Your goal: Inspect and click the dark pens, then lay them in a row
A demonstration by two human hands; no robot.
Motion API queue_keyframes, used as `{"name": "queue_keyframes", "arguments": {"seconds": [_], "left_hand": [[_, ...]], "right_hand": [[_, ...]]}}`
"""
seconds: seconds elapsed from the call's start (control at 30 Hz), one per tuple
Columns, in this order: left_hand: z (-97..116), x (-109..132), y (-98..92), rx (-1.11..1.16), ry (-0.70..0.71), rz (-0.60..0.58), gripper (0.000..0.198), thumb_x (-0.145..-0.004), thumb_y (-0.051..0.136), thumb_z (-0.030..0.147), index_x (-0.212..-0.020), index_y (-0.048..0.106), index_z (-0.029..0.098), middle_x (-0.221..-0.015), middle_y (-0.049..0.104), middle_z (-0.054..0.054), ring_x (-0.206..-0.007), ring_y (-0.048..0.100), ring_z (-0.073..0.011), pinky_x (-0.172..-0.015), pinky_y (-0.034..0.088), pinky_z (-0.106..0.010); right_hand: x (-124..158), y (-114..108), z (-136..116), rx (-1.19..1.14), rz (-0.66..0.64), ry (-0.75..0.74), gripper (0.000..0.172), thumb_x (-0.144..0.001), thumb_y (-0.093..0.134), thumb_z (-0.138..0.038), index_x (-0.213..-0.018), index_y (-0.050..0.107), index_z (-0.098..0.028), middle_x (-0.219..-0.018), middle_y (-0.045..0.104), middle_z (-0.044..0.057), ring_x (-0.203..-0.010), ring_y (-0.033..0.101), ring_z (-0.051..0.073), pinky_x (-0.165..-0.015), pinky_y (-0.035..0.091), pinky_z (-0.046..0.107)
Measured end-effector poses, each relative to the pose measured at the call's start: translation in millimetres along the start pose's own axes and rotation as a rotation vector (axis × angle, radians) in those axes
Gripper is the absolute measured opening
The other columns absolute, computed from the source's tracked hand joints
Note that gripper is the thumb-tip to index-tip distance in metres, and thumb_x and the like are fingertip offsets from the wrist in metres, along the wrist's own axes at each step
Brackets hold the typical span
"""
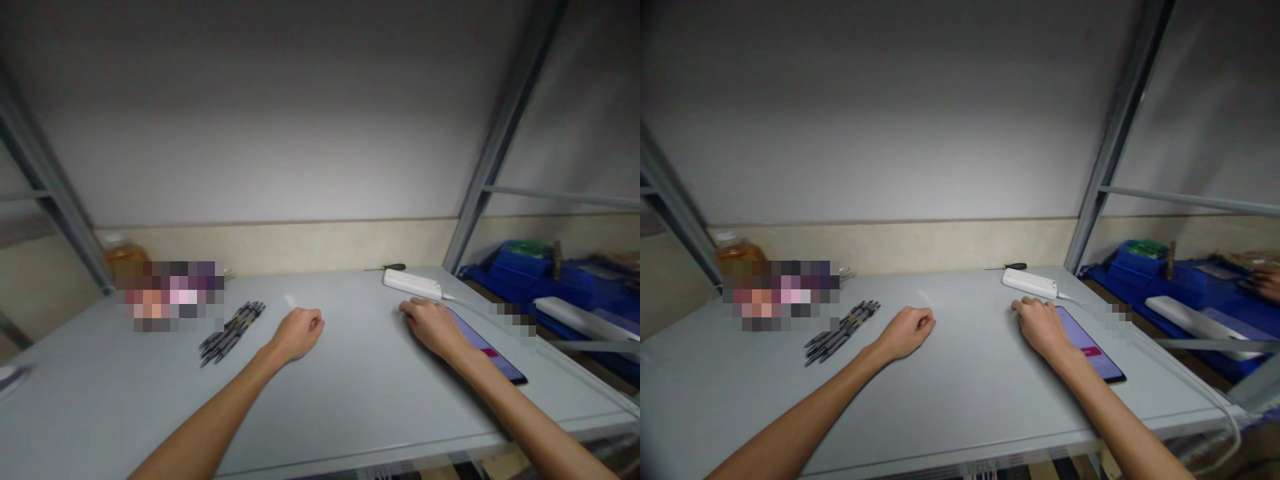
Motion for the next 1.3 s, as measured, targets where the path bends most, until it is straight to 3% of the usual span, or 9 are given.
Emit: {"name": "queue_keyframes", "arguments": {"seconds": [0.23,0.33,0.53,0.77,1.3], "left_hand": [[3.0,0.9,-1.2,-0.061,0.012,-0.008,0.025,-0.084,0.040,0.026,-0.070,0.059,0.017,-0.062,0.058,-0.002,-0.059,0.050,-0.0128,-0.058,0.031,-0.024],[8.9,2.2,-9.5,-0.182,0.003,0.031,0.022,-0.084,0.039,0.023,-0.079,0.060,0.017,-0.075,0.060,-0.006,-0.075,0.053,-0.0171,-0.068,0.036,-0.027],[-1.1,6.9,-28.0,-0.492,-0.239,0.132,0.027,-0.080,0.039,0.015,-0.102,0.055,0.015,-0.105,0.053,-0.014,-0.103,0.042,-0.0272,-0.081,0.036,-0.039],[-31.4,11.7,-34.2,-0.607,-0.458,0.134,0.040,-0.077,0.033,0.006,-0.110,0.052,0.017,-0.114,0.048,-0.016,-0.105,0.039,-0.0290,-0.078,0.038,-0.046],[-38.2,11.6,-32.7,-0.592,-0.490,0.022,0.040,-0.081,0.027,0.005,-0.109,0.054,0.016,-0.111,0.050,-0.016,-0.103,0.043,-0.0288,-0.074,0.042,-0.045]], "right_hand": [[0.4,-4.5,-9.1,-0.005,0.025,-0.011,0.028,-0.079,0.043,-0.013,-0.099,0.062,-0.019,-0.098,0.063,0.009,-0.095,0.056,0.022,-0.074,0.034,0.030],[0.5,-4.4,-15.3,-0.024,0.024,-0.020,0.027,-0.080,0.044,-0.017,-0.100,0.062,-0.019,-0.099,0.063,0.009,-0.095,0.055,0.022,-0.074,0.034,0.030],[1.0,-4.6,-27.9,-0.060,0.045,-0.086,0.024,-0.082,0.043,-0.020,-0.098,0.062,-0.019,-0.097,0.062,0.009,-0.093,0.054,0.021,-0.072,0.033,0.029],[1.7,-4.8,-33.9,-0.079,0.066,-0.140,0.023,-0.083,0.043,-0.021,-0.095,0.063,-0.018,-0.093,0.062,0.008,-0.090,0.054,0.021,-0.072,0.032,0.030],[5.5,0.4,-41.2,-0.132,0.084,-0.189,0.024,-0.086,0.040,-0.022,-0.093,0.063,-0.020,-0.090,0.062,0.006,-0.087,0.054,0.019,-0.071,0.033,0.028]]}}
Point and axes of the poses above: each hand's wrist, its own x-axis away from the middle knuckle, its own y-axis out of the palm, z = x × y, the point moved 6 cm from there along -x, towards the middle knuckle
